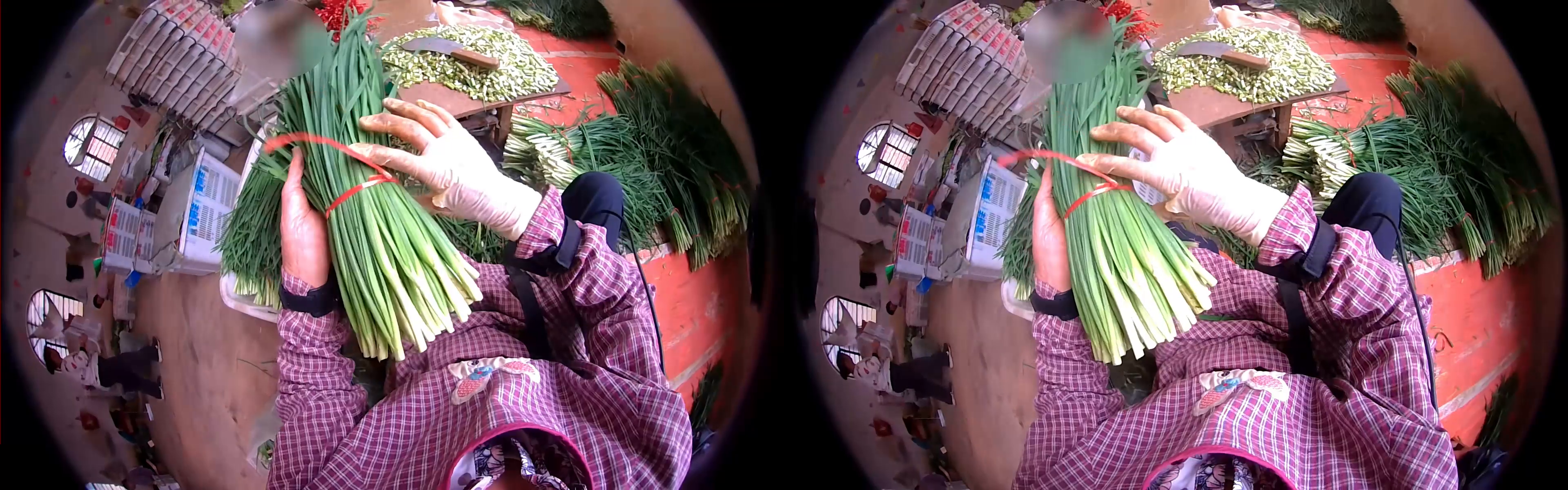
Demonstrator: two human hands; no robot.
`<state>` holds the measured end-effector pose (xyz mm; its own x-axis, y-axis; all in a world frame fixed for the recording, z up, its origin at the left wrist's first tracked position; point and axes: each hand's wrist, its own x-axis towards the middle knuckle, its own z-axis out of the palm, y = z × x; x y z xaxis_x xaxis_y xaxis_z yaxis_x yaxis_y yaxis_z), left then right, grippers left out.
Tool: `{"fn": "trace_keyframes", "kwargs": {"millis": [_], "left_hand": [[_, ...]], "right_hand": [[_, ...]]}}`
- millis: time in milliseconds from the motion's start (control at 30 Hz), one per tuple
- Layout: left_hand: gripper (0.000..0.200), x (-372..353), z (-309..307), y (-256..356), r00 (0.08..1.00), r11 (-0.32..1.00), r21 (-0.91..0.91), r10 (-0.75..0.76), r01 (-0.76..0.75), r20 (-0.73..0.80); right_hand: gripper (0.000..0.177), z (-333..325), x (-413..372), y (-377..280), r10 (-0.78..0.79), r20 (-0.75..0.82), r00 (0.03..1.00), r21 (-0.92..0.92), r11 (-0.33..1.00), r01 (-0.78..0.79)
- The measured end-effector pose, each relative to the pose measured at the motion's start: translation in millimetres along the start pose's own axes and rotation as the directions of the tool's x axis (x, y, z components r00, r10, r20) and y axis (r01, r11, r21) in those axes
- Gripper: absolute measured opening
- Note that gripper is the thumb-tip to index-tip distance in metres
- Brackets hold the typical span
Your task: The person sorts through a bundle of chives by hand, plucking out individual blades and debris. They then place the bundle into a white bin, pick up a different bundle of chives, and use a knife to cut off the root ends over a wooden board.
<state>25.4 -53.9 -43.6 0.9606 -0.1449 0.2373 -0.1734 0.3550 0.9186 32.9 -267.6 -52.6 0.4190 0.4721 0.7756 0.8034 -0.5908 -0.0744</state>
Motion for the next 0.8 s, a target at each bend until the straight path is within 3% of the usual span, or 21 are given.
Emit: {"fn": "trace_keyframes", "kwargs": {"millis": [33, 67, 100, 167, 200, 267, 300, 333, 367, 400, 433, 467, 500, 533, 567, 600, 667, 733, 767, 800], "left_hand": [[0.044, -2.2, 12.8, 6.8, 0.978, 0.923, -0.324, -0.198, 0.206, 0.058], [0.046, -2.0, 14.5, 4.8, 0.956, 0.882, -0.369, -0.277, 0.294, 0.099], [0.046, 0.5, 3.3, -6.1, 0.96, 0.885, -0.372, -0.263, 0.281, 0.099], [0.053, 11.6, -25.4, -33.9, 0.846, 0.451, -0.719, -0.217, 0.529, 0.487], [0.053, 14.8, -24.6, -33.8, 0.848, 0.461, -0.716, -0.201, 0.524, 0.491], [0.055, 15.3, -15.2, -34.2, 0.877, 0.609, -0.671, -0.089, 0.423, 0.472], [0.055, 16.3, -10.3, -33.0, 0.882, 0.676, -0.642, -0.025, 0.362, 0.471], [0.056, 16.3, -7.5, -29.7, 0.881, 0.735, -0.611, 0.04, 0.294, 0.472], [0.069, 8.6, 0.4, -16.9, 0.812, 0.85, -0.314, -0.202, 0.423, 0.547], [0.085, 0.2, 8.0, -0.9, 0.778, 0.836, -0.233, -0.311, 0.497, 0.546], [0.083, -8.1, 4.5, 11.9, 0.77, 0.893, -0.016, -0.379, 0.45, 0.513], [0.083, -15.2, -3.1, 21.7, 0.769, 0.899, 0.202, -0.438, 0.389, 0.465], [0.069, -20.2, -7.5, 24.8, 0.807, 0.937, 0.21, -0.348, 0.28, 0.478], [0.058, -21.2, -10.4, 35.5, 0.842, 0.922, 0.31, -0.35, 0.232, 0.411], [0.052, -20.5, -12.3, 40.6, 0.899, 0.938, 0.311, -0.263, 0.153, 0.351], [0.047, -19.6, -15.2, 44.0, 0.944, 0.946, 0.316, -0.173, 0.078, 0.283], [0.049, -12.2, -16.5, 46.1, 0.964, 0.962, 0.252, -0.158, 0.101, 0.214], [0.069, -2.3, -7.2, 45.1, 0.983, 0.98, 0.185, 0.034, -0.068, 0.183], [0.091, 3.9, -7.8, 44.1, 0.961, 0.987, 0.162, -0.04, -0.005, 0.275], [0.091, 9.0, -2.2, 39.7, 0.961, 0.987, 0.163, -0.041, -0.004, 0.272]], "right_hand": [[0.083, 2.3, 8.5, -1.4, -0.04, -0.058, 0.998, 0.045, 0.998, 0.043], [0.083, 0.7, 15.8, 2.6, -0.111, -0.06, 0.992, -0.001, 0.994, 0.111], [0.085, -0.7, 19.7, 9.7, -0.16, -0.036, 0.987, -0.014, 0.987, 0.159], [0.089, -8.4, 26.3, 16.6, -0.248, 0.007, 0.969, -0.042, 0.968, 0.248], [0.089, -8.6, 30.7, 18.4, -0.263, 0.001, 0.965, -0.053, 0.964, 0.262], [0.09, -10.0, 40.1, 20.6, -0.145, -0.073, 0.987, 0.104, 0.983, 0.152], [0.09, -13.7, 46.1, 21.2, -0.163, -0.088, 0.983, 0.084, 0.982, 0.171], [0.088, -18.1, 50.0, 19.4, -0.021, -0.129, 0.991, 0.167, 0.985, 0.042], [0.088, -22.6, 52.9, 17.2, 0.124, -0.157, 0.98, 0.256, 0.963, -0.081], [0.088, -27.8, 55.7, 16.3, 0.269, -0.173, 0.948, 0.348, 0.917, -0.197], [0.087, -33.7, 58.7, 16.4, 0.375, -0.078, 0.924, 0.457, 0.837, -0.302], [0.087, -37.5, 58.8, 15.8, 0.442, -0.082, 0.893, 0.474, 0.806, -0.355], [0.086, -38.4, 56.6, 18.2, 0.537, 0.059, 0.841, 0.608, 0.649, -0.457], [0.085, -35.7, 51.9, 21.8, 0.594, 0.217, 0.775, 0.701, 0.457, -0.547], [0.072, -31.5, 46.9, 21.0, 0.567, 0.2, 0.799, 0.819, 0.35, -0.454], [0.057, -33.1, 37.3, 17.4, 0.559, 0.335, 0.758, 0.88, 0.103, -0.465], [0.045, -36.0, 29.0, 16.1, 0.528, 0.429, 0.733, 0.84, 0.066, -0.538], [0.041, -22.6, 14.7, 23.5, 0.475, 0.427, 0.769, 0.878, -0.013, -0.479], [0.039, -21.2, 11.5, 22.8, 0.443, 0.486, 0.753, 0.863, -0.105, -0.495], [0.037, -18.3, 9.1, 23.5, 0.404, 0.542, 0.736, 0.838, -0.196, -0.509]]}}
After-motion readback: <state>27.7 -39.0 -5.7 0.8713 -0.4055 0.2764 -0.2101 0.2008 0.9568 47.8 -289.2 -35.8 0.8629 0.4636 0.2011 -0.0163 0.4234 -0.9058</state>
